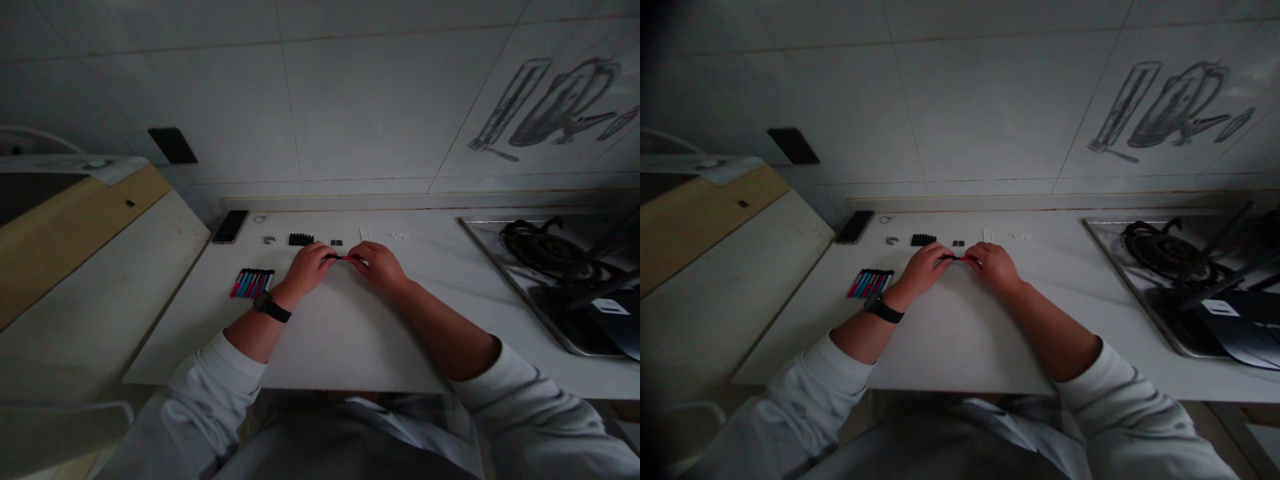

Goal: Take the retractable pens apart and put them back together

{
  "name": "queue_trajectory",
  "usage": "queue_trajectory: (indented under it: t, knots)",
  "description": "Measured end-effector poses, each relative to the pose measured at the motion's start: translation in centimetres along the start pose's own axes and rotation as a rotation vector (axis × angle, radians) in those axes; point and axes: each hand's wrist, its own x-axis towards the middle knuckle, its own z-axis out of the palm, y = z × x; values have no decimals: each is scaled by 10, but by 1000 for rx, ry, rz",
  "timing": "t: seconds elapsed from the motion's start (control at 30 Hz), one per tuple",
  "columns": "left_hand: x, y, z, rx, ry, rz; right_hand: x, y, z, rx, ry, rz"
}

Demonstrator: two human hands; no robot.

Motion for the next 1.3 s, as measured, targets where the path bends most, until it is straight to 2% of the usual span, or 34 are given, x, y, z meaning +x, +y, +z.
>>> queue_trajectory:
  t: [0.5,0.7,0.9,1.1,1.3]
  knots:
    - [2,-3,1,-27,-68,-6,-1,4,5,-5,-16,-37]
    - [0,-1,2,-53,-33,-6,-1,5,6,-34,-37,-43]
    - [-2,-1,2,-37,29,-37,0,5,5,-33,0,-24]
    - [-2,-8,5,47,-40,-125,-1,7,5,-15,2,-24]
    - [-2,-3,2,-59,-3,-121,-1,10,7,7,49,-30]
